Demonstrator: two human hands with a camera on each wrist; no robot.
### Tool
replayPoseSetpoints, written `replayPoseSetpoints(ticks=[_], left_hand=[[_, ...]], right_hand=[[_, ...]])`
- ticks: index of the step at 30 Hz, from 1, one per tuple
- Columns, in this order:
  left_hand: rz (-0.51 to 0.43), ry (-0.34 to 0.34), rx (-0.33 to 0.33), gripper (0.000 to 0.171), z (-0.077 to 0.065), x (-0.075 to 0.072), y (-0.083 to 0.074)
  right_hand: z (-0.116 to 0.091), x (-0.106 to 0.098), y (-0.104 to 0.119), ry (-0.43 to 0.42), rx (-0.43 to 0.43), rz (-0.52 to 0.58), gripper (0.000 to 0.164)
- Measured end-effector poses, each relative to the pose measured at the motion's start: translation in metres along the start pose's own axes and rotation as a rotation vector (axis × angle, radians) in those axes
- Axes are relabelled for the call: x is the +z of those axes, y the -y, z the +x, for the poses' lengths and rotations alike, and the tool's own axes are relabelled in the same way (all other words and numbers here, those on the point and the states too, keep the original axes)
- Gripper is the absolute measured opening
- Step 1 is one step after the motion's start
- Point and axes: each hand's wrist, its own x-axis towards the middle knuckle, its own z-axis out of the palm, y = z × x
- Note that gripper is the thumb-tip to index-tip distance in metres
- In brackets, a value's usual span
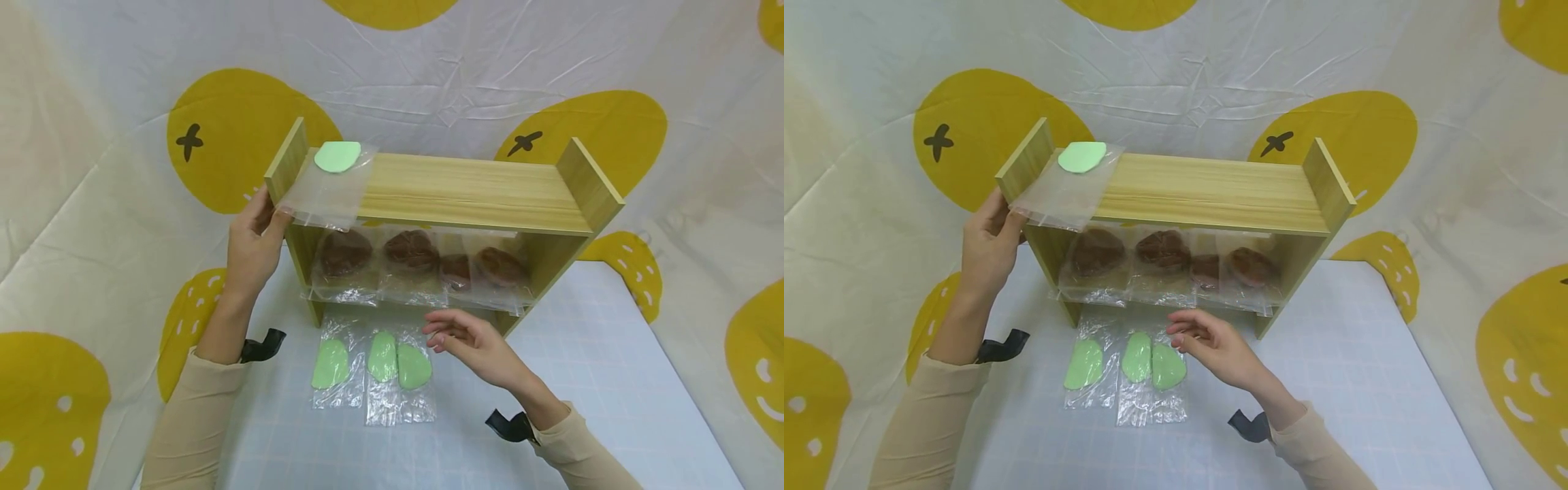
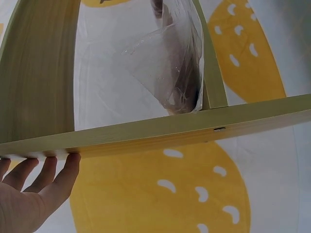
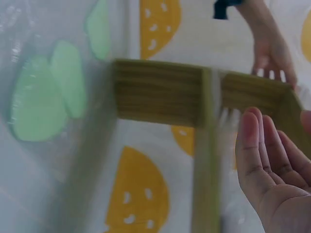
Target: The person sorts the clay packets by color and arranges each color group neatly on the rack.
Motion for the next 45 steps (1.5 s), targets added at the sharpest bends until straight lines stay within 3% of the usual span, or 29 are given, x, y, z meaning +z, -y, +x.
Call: replayPoseSetpoints(ticks=[5,13,22,32,45], left_hand=[[0.000,0.001,-0.003,0.050,-0.001,0.001,-0.005],[-0.013,-0.005,0.017,0.048,-0.006,0.005,-0.034],[-0.030,0.001,0.027,0.050,0.000,0.001,-0.004],[-0.029,0.000,0.016,0.051,0.001,0.002,-0.003],[-0.035,0.004,0.021,0.049,0.000,0.001,-0.005]], right_hand=[[-0.008,0.007,-0.031,0.020,0.051,0.007,0.034],[-0.012,0.012,-0.072,-0.004,0.166,0.041,0.036],[-0.008,0.008,-0.110,-0.069,0.244,0.038,0.042],[0.008,0.002,-0.141,-0.151,0.379,0.092,0.042],[0.023,0.004,-0.145,-0.193,0.523,0.246,0.040]])
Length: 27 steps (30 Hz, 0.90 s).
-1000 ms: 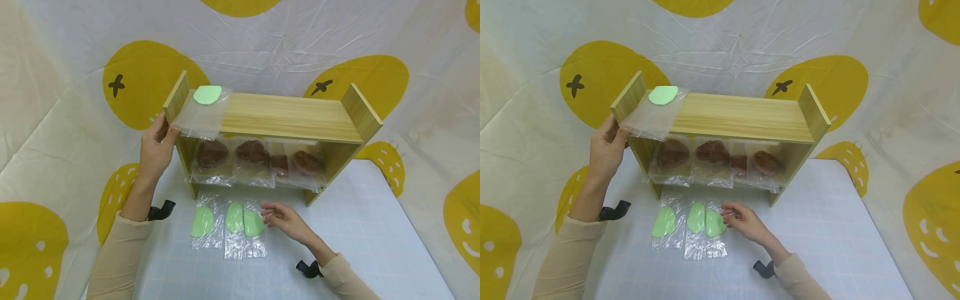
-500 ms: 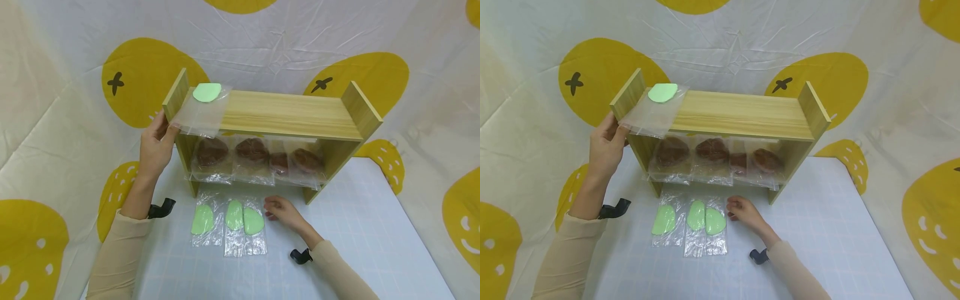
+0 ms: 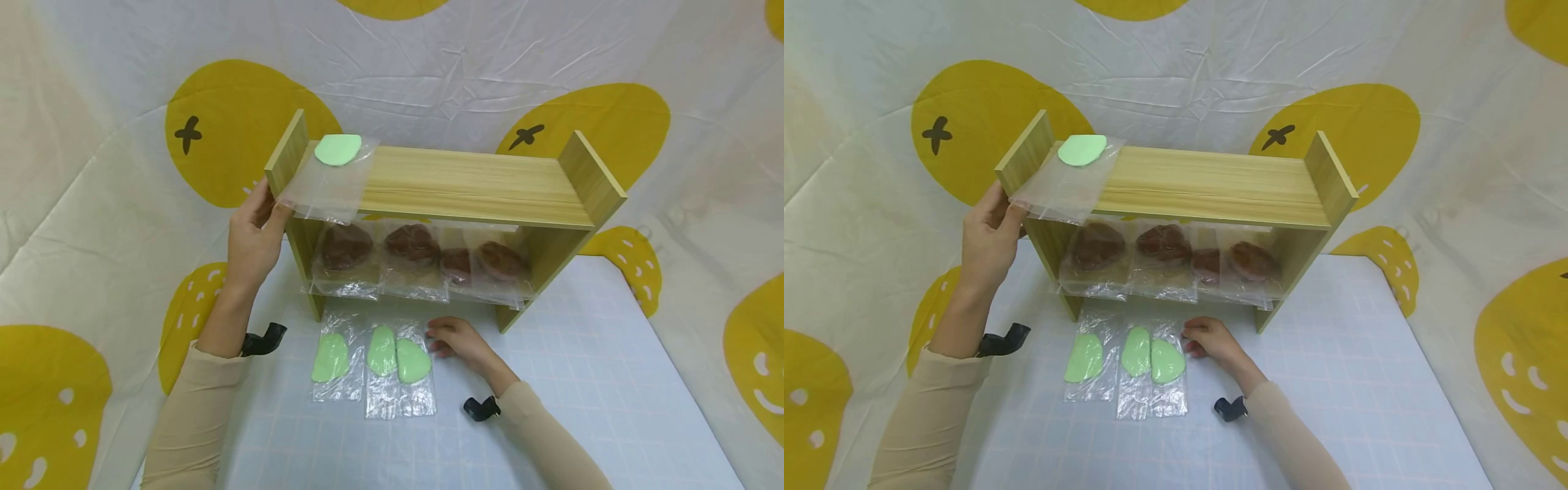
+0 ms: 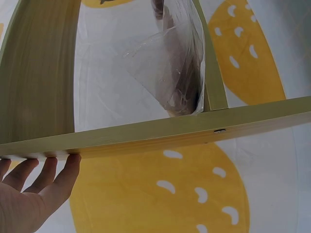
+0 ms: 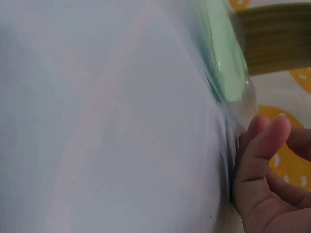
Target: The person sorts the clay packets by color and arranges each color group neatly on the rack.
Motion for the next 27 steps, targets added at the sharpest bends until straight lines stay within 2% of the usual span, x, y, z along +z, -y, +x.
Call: replayPoseSetpoints(ticks=[5,13,19,22,27], left_hand=[[0.000,0.000,0.004,0.049,0.001,0.000,0.001],[0.014,-0.003,-0.016,0.050,0.001,0.000,0.001],[0.028,-0.002,-0.030,0.049,-0.003,0.003,-0.017],[0.025,-0.001,-0.036,0.049,-0.004,0.003,-0.023],[0.021,-0.002,-0.033,0.050,0.000,0.002,-0.006]], right_hand=[[0.003,0.003,0.001,0.009,0.044,0.039,0.037],[0.006,0.009,0.002,0.046,0.029,0.026,0.039],[0.002,0.011,0.004,0.095,-0.050,-0.086,0.045],[-0.003,0.012,0.006,0.162,-0.047,-0.053,0.051],[-0.010,0.014,0.007,0.256,0.014,0.019,0.067]])
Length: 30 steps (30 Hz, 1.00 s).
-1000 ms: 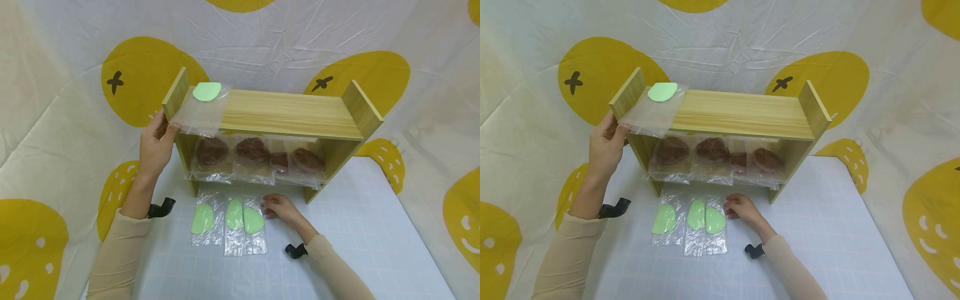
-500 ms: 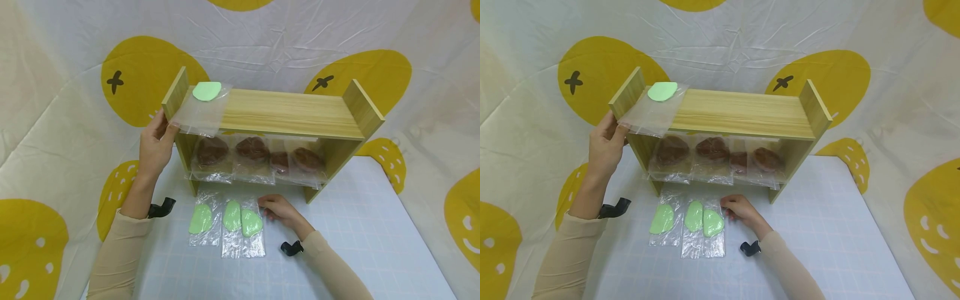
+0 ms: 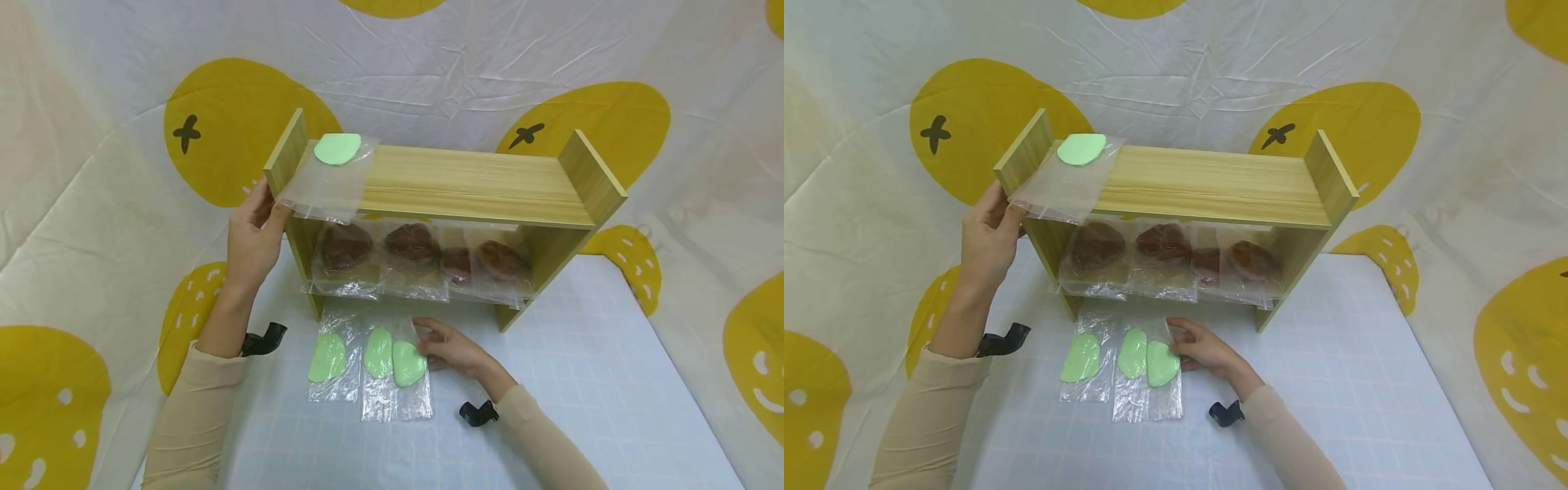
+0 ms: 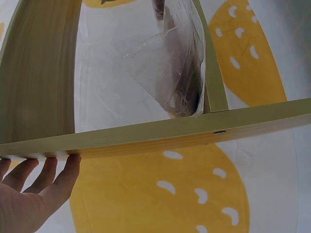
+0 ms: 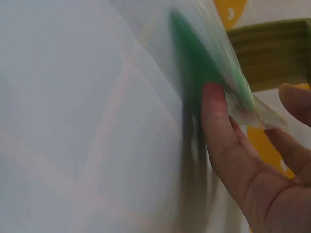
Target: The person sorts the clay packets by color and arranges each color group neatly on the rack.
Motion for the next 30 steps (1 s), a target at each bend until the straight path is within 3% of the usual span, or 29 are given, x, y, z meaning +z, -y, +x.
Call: replayPoseSetpoints(ticks=[5,12,21,30], left_hand=[[-0.006,0.005,0.004,0.051,0.003,0.000,0.008],[-0.018,0.005,0.010,0.050,0.001,-0.002,0.008],[-0.011,0.004,0.019,0.051,0.001,-0.001,0.007],[0.010,0.005,-0.006,0.050,-0.006,0.002,-0.024]], right_hand=[[-0.006,0.004,-0.001,0.048,0.024,0.031,0.079],[-0.015,0.007,-0.008,0.032,0.036,0.109,0.093],[-0.023,0.007,-0.024,0.058,0.007,0.112,0.082],[-0.028,0.011,-0.027,0.120,0.049,0.223,0.093]])
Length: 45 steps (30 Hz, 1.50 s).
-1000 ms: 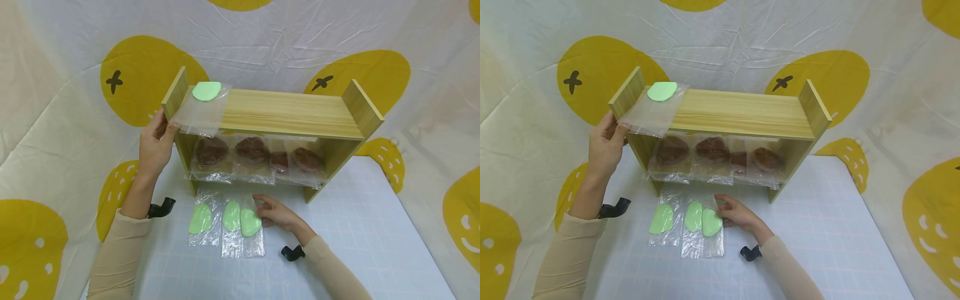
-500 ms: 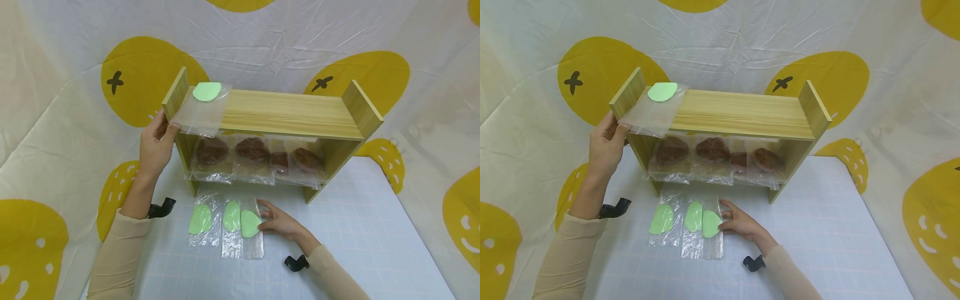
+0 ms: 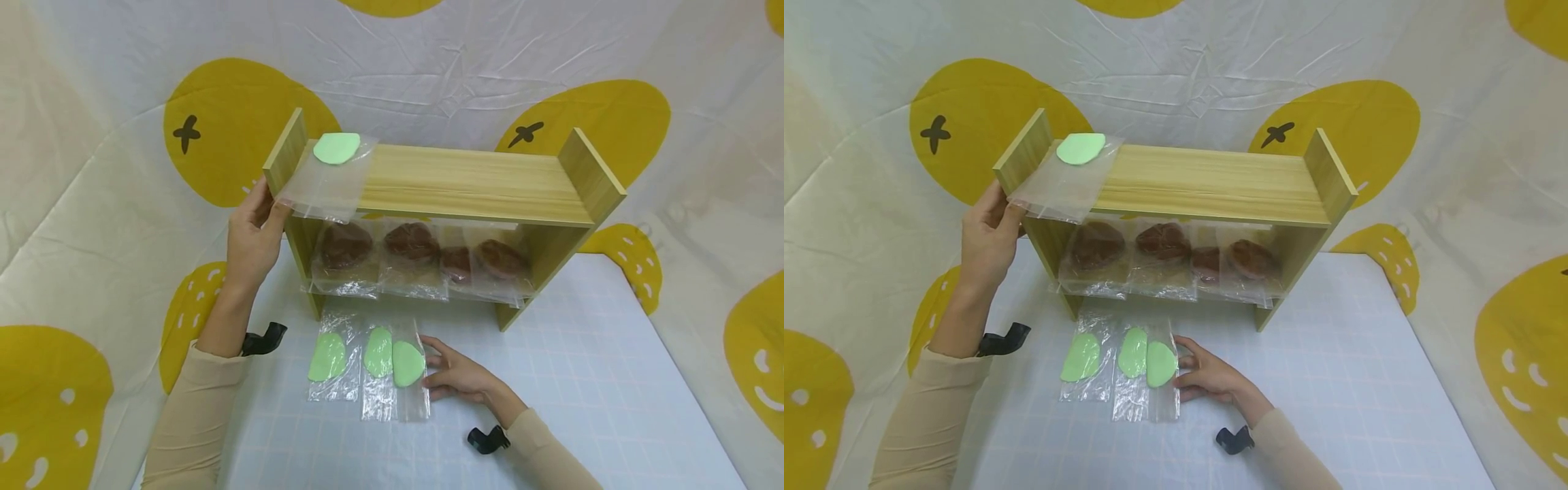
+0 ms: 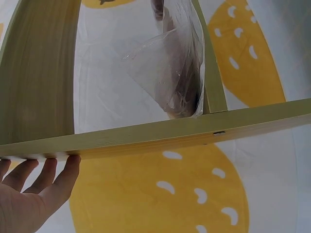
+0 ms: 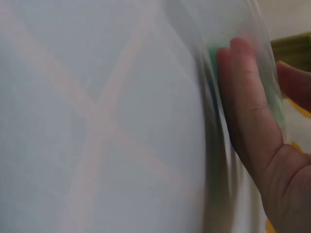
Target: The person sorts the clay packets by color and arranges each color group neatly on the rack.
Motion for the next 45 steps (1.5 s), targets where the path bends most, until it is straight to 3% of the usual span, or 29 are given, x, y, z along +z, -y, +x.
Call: replayPoseSetpoints(ticks=[2,8,11,15,22,28,31,37,45], left_hand=[[-0.002,0.000,-0.002,0.050,0.001,0.000,0.001],[-0.019,0.000,-0.009,0.051,0.007,-0.003,0.027],[-0.018,-0.001,-0.007,0.051,0.007,-0.003,0.031],[-0.005,-0.002,-0.008,0.051,0.006,-0.003,0.026],[0.012,-0.003,-0.028,0.050,0.000,-0.001,-0.002],[0.020,-0.003,-0.024,0.050,-0.001,0.000,-0.005],[0.020,-0.001,-0.014,0.050,0.000,-0.001,0.001],[0.012,-0.002,-0.005,0.050,0.005,-0.003,0.028],[0.008,-0.004,0.003,0.051,0.006,-0.004,0.034]], right_hand=[[0.000,0.000,-0.001,-0.008,0.007,0.008,0.093],[-0.004,0.001,-0.002,-0.049,-0.001,0.011,0.092],[-0.009,0.002,0.002,-0.049,-0.010,0.011,0.092],[-0.015,0.004,0.010,-0.031,-0.017,-0.004,0.089],[-0.026,0.011,0.024,0.002,-0.037,-0.039,0.087],[-0.036,0.017,0.039,0.035,-0.064,-0.099,0.084],[-0.042,0.021,0.048,0.066,-0.097,-0.167,0.080],[-0.053,0.027,0.067,0.124,-0.173,-0.274,0.074],[-0.066,0.036,0.098,0.242,-0.314,-0.281,0.068]])
